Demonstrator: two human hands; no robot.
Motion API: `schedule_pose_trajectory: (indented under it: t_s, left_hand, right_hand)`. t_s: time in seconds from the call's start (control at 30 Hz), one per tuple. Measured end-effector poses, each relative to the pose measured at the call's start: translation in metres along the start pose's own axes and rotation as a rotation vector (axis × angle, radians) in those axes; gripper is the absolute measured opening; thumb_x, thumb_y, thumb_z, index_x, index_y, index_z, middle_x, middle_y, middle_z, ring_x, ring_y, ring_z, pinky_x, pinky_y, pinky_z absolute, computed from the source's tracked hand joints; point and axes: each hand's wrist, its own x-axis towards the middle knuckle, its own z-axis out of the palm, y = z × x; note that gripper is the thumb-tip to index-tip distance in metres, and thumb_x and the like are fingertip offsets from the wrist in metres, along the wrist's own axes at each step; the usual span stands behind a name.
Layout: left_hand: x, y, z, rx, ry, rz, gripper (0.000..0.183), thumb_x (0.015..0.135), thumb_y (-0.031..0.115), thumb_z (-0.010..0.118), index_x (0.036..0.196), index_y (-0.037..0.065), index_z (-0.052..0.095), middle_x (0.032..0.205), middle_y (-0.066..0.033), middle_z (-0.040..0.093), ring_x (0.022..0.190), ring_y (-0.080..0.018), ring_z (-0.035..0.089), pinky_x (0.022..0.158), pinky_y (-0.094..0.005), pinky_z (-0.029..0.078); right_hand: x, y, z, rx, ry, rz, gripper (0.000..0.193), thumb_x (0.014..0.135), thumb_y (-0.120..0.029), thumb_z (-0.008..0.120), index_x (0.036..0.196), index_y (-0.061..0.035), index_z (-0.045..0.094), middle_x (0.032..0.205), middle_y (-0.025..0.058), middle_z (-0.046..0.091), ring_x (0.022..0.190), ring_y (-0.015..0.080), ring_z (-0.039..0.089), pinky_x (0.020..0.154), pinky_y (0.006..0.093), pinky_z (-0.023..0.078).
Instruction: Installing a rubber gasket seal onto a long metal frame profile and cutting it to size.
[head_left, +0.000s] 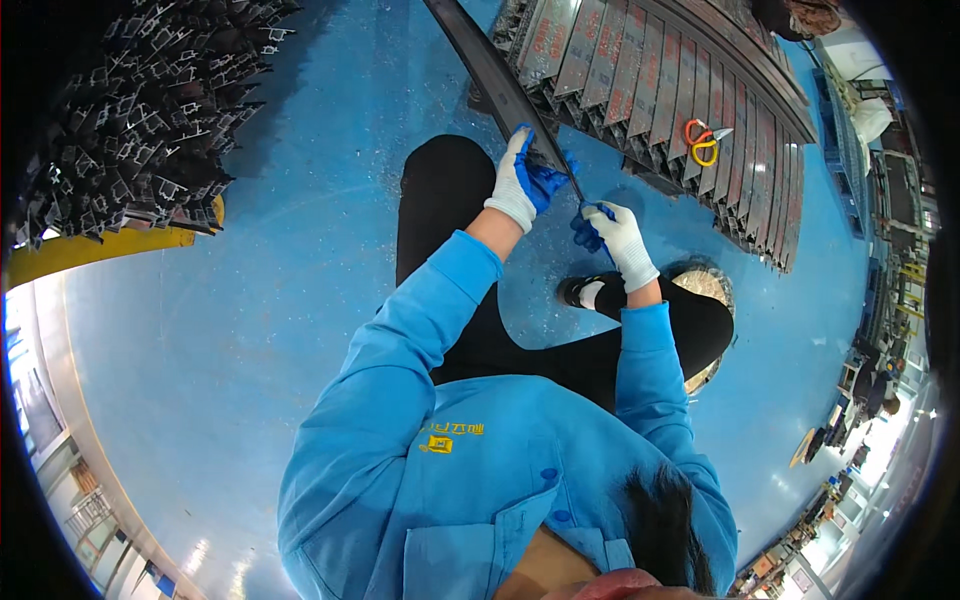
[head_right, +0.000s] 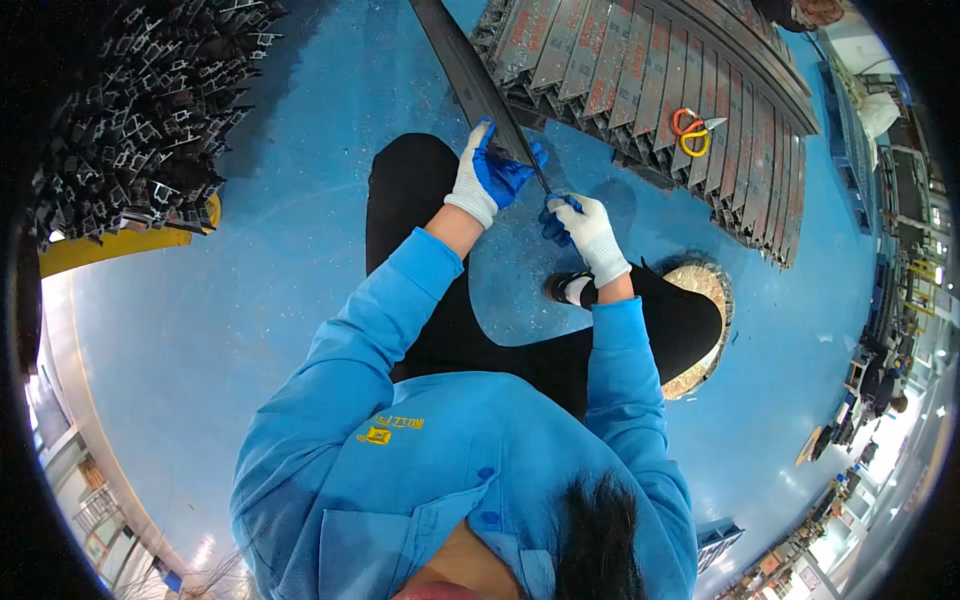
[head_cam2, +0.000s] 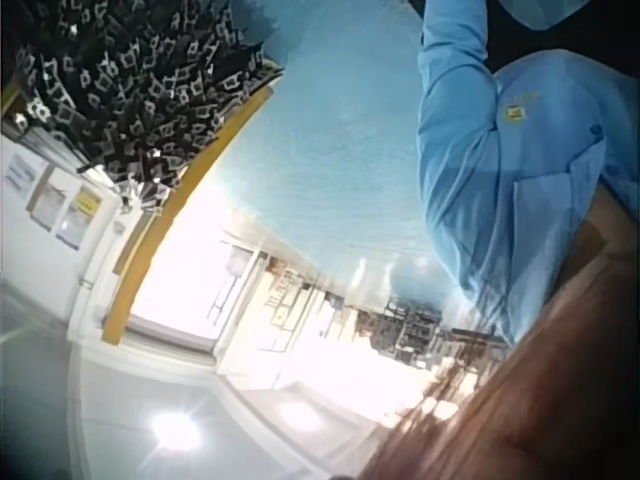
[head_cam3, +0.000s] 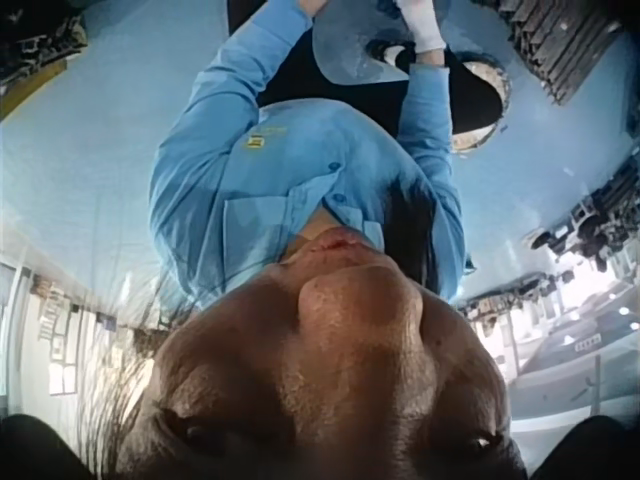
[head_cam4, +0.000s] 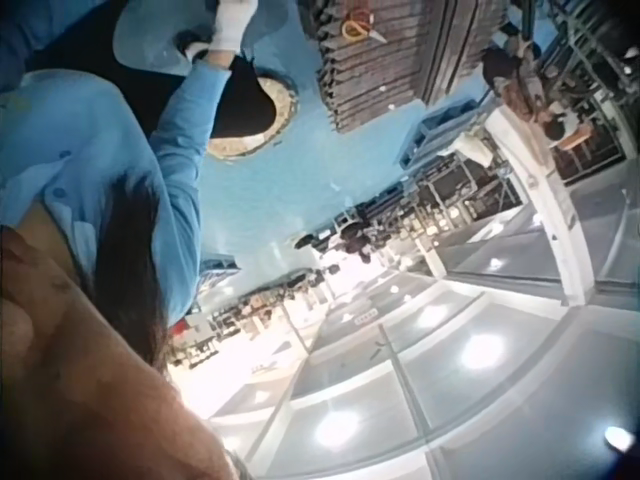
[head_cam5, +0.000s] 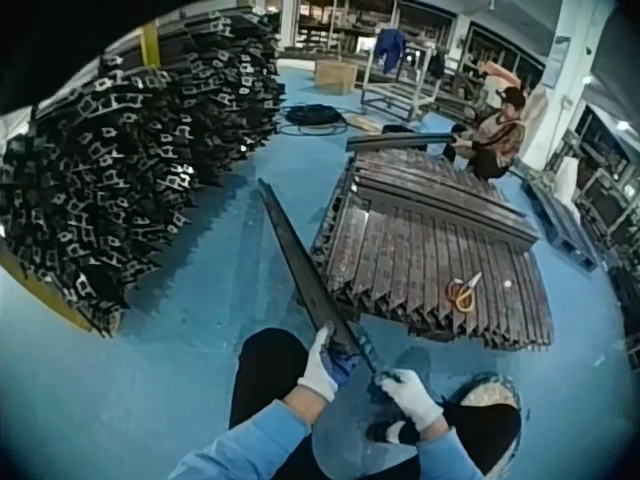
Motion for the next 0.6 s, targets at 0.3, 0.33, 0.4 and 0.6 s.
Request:
schedule_pose_trajectory:
  t_s: [0.3, 0.33, 0.4, 0.6]
  left_hand:
    - [0.002, 0.005, -0.006, -0.033, -0.166, -0.109, 0.037, 0.086, 0.037, 0.056, 0.106, 0.006, 0.055, 0.091, -0.0173, 0.064, 0.08, -0.0326, 0.064, 0.076, -0.0462, 0.053]
    - [0.0, 0.005, -0.005, -0.031, -0.132, -0.091, 0.037, 0.086, 0.038, 0.056, 0.106, 0.006, 0.055, 0.092, -0.0173, 0.064, 0.08, -0.0327, 0.064, 0.077, -0.0463, 0.053]
    - [-0.004, 0.003, 0.004, -0.03, -0.07, -0.057, 0.037, 0.086, 0.038, 0.055, 0.106, 0.007, 0.055, 0.093, -0.0173, 0.064, 0.081, -0.0328, 0.064, 0.078, -0.0464, 0.053]
    - [-0.017, 0.003, 0.02, 0.004, -0.098, -0.143, 0.029, 0.086, 0.035, 0.058, 0.097, 0.008, 0.058, 0.081, -0.0088, 0.064, 0.069, -0.0247, 0.064, 0.065, -0.037, 0.055]
  right_hand:
    - [0.004, -0.017, 0.015, -0.114, 0.143, -0.1, 0.027, 0.081, -0.019, 0.059, 0.086, 0.0076, 0.062, 0.067, 0.0065, 0.061, 0.056, 0.0151, 0.049, 0.055, 0.0266, 0.043]
    - [0.0, -0.015, 0.011, -0.058, 0.112, -0.066, 0.026, 0.082, -0.018, 0.059, 0.086, 0.0073, 0.062, 0.066, 0.0058, 0.06, 0.056, 0.014, 0.049, 0.055, 0.0253, 0.042]
    - [-0.007, -0.012, -0.001, 0.052, 0.057, -0.001, 0.025, 0.083, -0.018, 0.058, 0.088, 0.0066, 0.063, 0.066, 0.0044, 0.06, 0.055, 0.012, 0.048, 0.054, 0.0229, 0.041]
    - [0.011, -0.045, 0.014, -0.125, 0.154, 0.058, 0.026, 0.082, -0.02, 0.058, 0.086, 0.0058, 0.062, 0.063, 0.0055, 0.059, 0.055, 0.0156, 0.048, 0.054, 0.0271, 0.042]
